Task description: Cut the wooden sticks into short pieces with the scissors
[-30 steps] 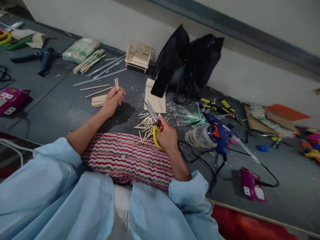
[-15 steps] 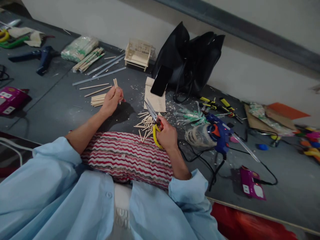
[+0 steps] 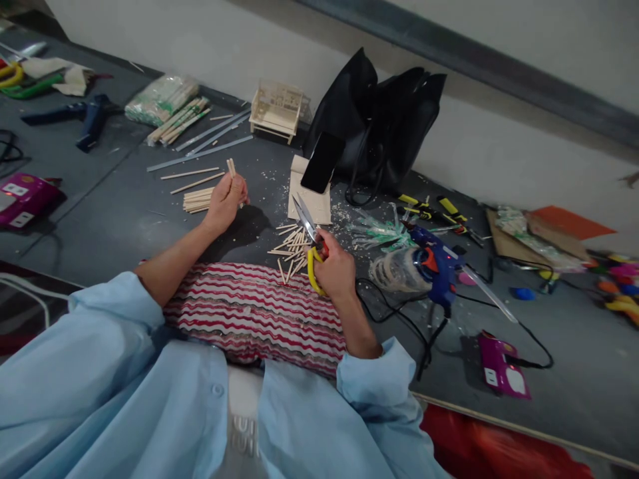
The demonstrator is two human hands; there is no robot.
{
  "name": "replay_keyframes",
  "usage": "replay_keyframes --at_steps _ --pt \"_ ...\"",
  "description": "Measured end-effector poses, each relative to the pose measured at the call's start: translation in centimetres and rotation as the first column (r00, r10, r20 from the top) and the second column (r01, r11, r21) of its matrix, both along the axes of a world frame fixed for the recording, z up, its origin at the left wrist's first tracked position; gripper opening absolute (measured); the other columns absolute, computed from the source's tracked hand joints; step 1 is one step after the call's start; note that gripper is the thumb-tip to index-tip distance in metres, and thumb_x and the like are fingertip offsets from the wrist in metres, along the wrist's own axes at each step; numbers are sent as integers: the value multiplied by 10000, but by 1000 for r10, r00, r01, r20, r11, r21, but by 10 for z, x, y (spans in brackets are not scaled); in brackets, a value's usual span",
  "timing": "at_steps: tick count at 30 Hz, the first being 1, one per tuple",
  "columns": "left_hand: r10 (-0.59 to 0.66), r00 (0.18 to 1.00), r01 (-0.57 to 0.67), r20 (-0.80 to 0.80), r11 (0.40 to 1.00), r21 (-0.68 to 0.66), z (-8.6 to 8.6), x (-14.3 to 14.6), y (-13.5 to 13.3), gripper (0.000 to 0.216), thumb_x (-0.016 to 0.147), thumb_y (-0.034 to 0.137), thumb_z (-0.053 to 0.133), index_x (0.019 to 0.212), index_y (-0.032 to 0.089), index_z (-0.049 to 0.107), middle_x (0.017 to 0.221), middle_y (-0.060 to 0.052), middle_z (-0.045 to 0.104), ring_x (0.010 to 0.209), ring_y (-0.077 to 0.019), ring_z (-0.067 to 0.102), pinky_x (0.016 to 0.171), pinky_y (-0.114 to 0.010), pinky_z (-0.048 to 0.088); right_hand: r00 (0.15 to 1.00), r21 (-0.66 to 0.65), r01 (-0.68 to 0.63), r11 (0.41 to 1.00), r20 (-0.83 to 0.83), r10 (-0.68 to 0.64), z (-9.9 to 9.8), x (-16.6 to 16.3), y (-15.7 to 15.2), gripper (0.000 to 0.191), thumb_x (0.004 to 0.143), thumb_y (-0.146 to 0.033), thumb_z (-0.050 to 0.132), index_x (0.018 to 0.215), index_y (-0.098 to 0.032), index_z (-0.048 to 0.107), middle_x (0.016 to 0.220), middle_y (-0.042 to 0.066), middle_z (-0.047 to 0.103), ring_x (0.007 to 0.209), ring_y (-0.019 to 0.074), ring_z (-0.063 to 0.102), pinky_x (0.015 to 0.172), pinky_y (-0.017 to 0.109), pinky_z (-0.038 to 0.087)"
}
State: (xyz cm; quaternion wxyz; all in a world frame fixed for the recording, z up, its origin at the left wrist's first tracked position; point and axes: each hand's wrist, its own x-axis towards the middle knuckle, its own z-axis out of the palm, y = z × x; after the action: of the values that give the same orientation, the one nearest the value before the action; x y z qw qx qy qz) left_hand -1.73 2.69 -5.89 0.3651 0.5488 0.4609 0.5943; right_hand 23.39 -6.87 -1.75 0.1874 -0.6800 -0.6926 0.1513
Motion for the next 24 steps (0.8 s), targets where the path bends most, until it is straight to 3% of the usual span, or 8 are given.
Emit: replay_keyframes --at_steps 5,10,15,18,24 --pt "-11 998 14 -55 999 52 3 2 -2 472 903 643 423 712 211 439 580 44 383 519 -92 452 558 -237 426 998 32 -29 999 -50 31 -2 0 0 413 844 -405 594 1225 -251 628 763 -9 668 629 135 550 593 234 363" --pt "-33 955 51 -296 997 53 25 13 -21 449 955 559 365 695 197 422 589 37 407 530 -92 434 530 -236 349 986 166 -51 985 -146 76 -1 -2 -4 470 856 -425 588 1277 -218 604 789 12 664 658 146 572 663 252 434" --pt "-123 831 185 -542 981 61 40 26 -43 368 977 441 375 703 199 414 575 33 402 525 -103 400 533 -247 294 966 268 -142 953 -174 193 -3 -3 -7 529 857 -412 603 1342 -206 553 977 65 686 829 182 611 820 304 485" --pt "-114 744 201 -658 978 58 43 30 -49 319 987 373 357 737 194 443 589 18 438 532 -120 439 547 -256 300 952 275 -191 942 -182 246 -5 -2 -7 542 863 -401 604 1364 -208 533 1106 93 670 915 198 614 884 330 487" --pt "-93 524 219 -846 975 28 46 34 -55 296 1000 327 318 856 165 521 674 -34 559 593 -152 540 572 -258 338 949 226 -201 953 -198 247 -5 -2 -8 561 875 -408 593 1389 -199 510 1090 96 666 907 201 613 889 347 495"
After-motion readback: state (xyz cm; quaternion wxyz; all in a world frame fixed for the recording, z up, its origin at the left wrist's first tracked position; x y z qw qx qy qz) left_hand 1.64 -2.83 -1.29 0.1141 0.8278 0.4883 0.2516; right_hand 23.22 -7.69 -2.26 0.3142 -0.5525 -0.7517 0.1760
